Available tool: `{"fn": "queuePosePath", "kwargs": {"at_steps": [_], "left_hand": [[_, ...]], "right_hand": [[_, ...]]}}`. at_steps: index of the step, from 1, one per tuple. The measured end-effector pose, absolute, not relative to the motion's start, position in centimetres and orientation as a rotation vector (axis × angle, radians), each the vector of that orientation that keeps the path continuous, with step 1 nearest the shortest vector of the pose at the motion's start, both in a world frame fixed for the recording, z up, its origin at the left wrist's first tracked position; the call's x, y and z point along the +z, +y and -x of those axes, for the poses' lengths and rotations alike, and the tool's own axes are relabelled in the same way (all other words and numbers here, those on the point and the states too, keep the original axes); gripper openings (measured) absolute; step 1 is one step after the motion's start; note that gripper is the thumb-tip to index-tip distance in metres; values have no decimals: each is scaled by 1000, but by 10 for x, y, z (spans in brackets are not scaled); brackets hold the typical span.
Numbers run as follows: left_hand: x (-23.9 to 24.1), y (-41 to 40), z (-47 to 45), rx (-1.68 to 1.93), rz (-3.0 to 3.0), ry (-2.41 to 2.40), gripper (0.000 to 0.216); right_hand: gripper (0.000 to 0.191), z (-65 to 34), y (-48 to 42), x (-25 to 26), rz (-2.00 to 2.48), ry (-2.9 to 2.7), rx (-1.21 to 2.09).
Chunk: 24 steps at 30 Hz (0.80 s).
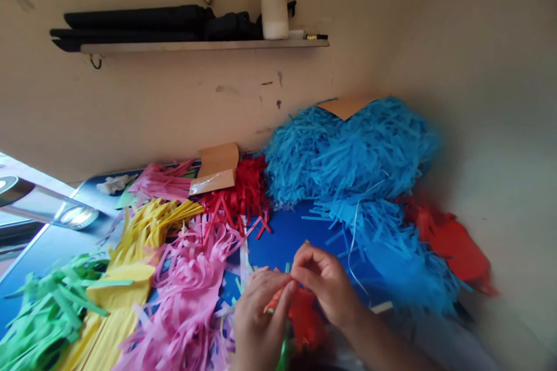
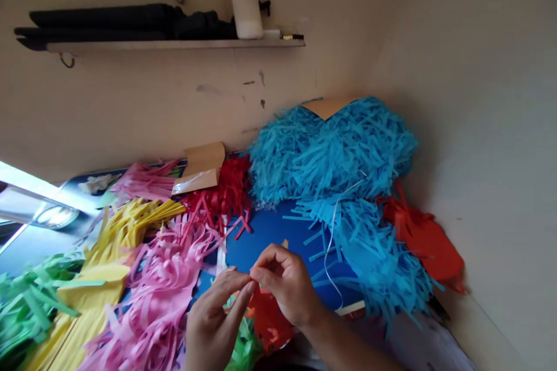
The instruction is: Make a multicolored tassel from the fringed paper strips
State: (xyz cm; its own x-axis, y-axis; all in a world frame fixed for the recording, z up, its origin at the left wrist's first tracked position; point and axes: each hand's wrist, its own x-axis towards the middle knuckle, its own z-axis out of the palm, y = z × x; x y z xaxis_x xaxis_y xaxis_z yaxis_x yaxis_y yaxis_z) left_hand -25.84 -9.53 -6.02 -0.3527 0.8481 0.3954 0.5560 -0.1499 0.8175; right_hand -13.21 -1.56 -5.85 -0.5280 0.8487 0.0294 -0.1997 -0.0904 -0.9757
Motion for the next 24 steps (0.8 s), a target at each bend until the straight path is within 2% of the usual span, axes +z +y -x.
{"fn": "queuePosePath", "kwargs": {"at_steps": [3,5,7,10,14,18,22,24], "left_hand": [[-64,-102,269,1570,-1330,1884,14],[-61,-106,281,1719,-993,1899,20],[-53,-107,293,1852,-660,1753,23],[-44,-103,298,1865,-460,1467,28],[-51,-93,283,1718,-516,1474,39],[-67,-84,276,1589,-521,1536,49],[-71,-85,278,1525,-552,1539,49],[-70,-87,278,1494,-596,1551,46]], "right_hand": [[21,134,6,-67,787,-1560,1567],[21,135,40,-78,1007,-1779,1338],[19,138,79,-92,1307,-2137,919],[13,148,122,-112,1388,-2331,749],[7,168,137,-126,1438,-2435,698],[15,174,131,-117,1437,-2433,772],[8,163,92,-95,1271,-2383,991],[13,156,60,-89,1136,-2202,1269]]}}
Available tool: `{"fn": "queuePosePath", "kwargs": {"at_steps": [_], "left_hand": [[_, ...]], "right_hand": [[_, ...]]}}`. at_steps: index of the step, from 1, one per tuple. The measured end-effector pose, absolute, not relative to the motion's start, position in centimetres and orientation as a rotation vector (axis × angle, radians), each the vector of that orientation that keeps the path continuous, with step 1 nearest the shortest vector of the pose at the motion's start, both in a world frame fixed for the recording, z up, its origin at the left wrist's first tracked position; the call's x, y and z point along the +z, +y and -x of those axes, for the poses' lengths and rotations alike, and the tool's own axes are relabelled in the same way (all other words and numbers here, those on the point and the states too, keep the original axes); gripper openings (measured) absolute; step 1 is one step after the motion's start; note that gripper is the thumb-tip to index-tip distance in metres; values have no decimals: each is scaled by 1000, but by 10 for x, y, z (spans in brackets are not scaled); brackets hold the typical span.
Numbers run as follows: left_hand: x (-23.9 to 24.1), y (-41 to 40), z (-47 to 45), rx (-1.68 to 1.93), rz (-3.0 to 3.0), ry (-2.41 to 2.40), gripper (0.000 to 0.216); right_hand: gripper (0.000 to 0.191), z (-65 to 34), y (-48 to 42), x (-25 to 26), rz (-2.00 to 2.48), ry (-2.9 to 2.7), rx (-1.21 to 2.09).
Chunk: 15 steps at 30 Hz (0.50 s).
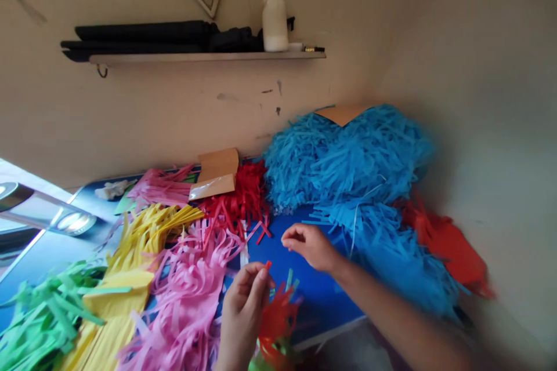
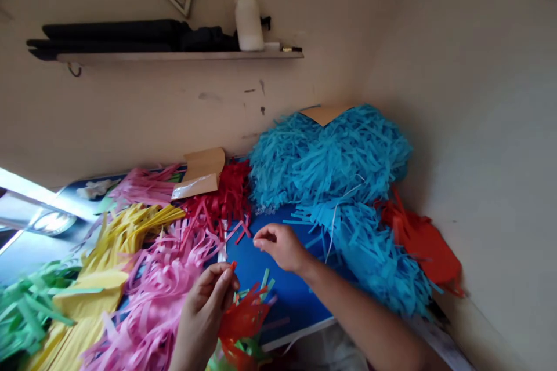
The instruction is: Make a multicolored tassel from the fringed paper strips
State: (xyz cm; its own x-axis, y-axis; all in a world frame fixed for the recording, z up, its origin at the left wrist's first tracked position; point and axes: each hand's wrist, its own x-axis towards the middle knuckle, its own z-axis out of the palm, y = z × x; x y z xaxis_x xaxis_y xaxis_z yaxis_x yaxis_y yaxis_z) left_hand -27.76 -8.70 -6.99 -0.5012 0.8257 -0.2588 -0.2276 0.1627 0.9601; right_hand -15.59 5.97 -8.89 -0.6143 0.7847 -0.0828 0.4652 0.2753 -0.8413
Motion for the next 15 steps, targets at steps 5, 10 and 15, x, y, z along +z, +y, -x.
{"fn": "queuePosePath", "kwargs": {"at_steps": [5,10,15], "left_hand": [[-70,-89,272,1418,-845,1670,38],[-67,-90,269,1357,-1177,1850,27],[-62,-94,268,1400,-1507,1907,11]], "right_hand": [[28,147,-3,-90,842,-1184,1979],[26,144,-12,-89,806,-1146,1971],[21,136,-14,-82,779,-1382,1809]]}}
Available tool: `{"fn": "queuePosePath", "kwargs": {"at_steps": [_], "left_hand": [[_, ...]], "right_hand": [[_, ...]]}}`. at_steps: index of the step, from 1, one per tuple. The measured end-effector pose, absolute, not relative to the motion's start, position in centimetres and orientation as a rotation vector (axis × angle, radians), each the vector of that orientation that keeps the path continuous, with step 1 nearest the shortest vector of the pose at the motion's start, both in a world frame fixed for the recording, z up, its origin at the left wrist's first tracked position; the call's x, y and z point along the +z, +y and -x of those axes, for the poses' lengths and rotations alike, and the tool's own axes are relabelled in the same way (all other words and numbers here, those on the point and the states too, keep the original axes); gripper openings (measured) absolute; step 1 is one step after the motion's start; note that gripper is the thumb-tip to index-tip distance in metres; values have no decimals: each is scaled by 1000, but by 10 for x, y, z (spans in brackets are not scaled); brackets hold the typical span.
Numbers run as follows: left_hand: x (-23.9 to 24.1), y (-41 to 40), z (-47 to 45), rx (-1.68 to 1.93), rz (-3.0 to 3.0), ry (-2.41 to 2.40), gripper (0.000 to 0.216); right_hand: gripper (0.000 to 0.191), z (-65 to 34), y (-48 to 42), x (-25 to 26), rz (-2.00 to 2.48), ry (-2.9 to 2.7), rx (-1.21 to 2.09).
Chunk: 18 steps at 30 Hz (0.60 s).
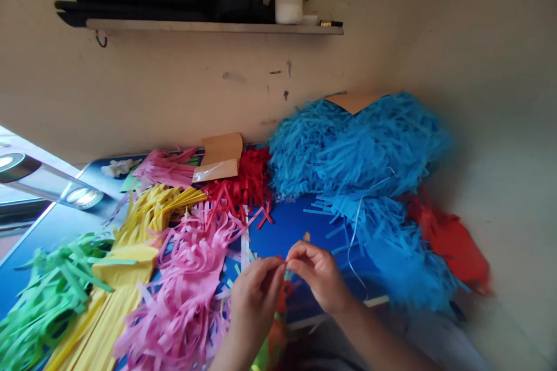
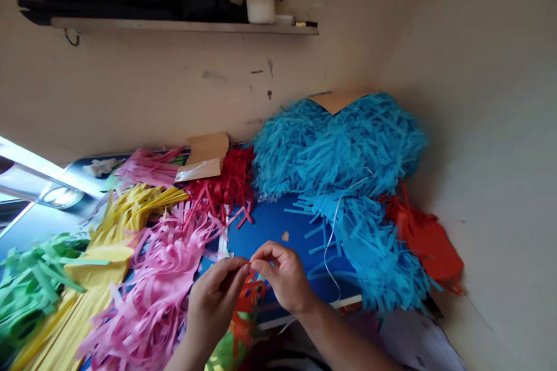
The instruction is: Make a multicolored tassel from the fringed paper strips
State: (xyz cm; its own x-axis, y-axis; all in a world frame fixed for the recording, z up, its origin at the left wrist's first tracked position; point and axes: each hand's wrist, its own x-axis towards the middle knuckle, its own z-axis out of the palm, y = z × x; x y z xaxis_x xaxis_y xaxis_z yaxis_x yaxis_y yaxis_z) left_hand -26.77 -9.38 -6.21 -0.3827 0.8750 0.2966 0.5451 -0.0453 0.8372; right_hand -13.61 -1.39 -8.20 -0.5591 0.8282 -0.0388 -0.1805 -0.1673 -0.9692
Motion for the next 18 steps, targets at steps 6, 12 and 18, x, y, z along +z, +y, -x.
{"fn": "queuePosePath", "kwargs": {"at_steps": [6,12,18], "left_hand": [[-65,-97,273,1412,-1430,1755,7],[-66,-95,280,1371,-1653,1722,11],[-64,-94,272,1466,-1878,1783,9]], "right_hand": [[26,132,-15,-86,786,-1305,1977],[12,124,-12,-76,670,-1622,1601],[11,120,-20,-69,685,-1774,1268]]}}
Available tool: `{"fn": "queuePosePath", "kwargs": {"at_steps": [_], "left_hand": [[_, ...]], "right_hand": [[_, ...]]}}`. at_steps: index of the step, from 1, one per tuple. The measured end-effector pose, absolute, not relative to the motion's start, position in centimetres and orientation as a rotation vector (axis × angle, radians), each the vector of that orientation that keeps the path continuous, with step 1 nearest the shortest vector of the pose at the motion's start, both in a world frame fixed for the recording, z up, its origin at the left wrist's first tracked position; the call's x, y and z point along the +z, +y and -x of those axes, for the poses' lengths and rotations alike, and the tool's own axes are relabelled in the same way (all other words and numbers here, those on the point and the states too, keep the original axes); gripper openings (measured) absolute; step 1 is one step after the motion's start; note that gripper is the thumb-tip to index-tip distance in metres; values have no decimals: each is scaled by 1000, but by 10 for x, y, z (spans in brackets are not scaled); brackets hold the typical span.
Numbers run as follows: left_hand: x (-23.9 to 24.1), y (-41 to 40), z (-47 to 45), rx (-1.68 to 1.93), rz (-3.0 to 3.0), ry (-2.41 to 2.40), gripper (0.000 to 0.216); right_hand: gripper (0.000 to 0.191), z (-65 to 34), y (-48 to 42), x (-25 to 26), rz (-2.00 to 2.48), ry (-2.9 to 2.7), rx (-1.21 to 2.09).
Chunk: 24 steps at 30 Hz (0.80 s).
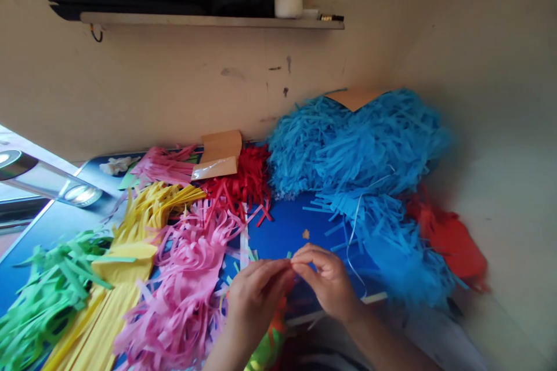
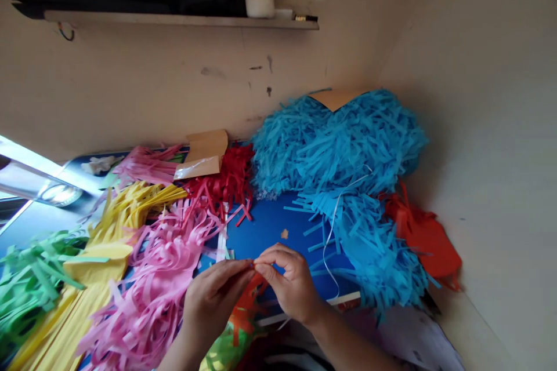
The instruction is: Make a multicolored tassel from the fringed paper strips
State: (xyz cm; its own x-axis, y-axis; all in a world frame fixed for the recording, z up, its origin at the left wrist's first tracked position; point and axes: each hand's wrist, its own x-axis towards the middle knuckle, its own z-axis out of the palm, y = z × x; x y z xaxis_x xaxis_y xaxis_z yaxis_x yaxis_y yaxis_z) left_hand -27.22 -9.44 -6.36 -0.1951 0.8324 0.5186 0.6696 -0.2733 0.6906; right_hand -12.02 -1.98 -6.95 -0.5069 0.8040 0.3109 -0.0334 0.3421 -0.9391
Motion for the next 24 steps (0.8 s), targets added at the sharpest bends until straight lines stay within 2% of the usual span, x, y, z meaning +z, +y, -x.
{"fn": "queuePosePath", "kwargs": {"at_steps": [3,9,16,19,24], "left_hand": [[-64,-95,270,1468,-1944,1755,13],[-57,-96,271,1350,-1688,1707,3],[-51,-101,271,1243,-1677,1793,7],[-53,-101,270,1299,-1755,1820,3],[-55,-97,265,1546,-1911,1718,10]], "right_hand": [[11,119,-20,-72,713,-1775,1182],[14,114,-16,-74,669,-1769,1470],[12,113,-18,-82,712,-1738,1379],[8,113,-18,-84,709,-1750,1288],[7,113,-21,-79,662,-1792,1206]]}}
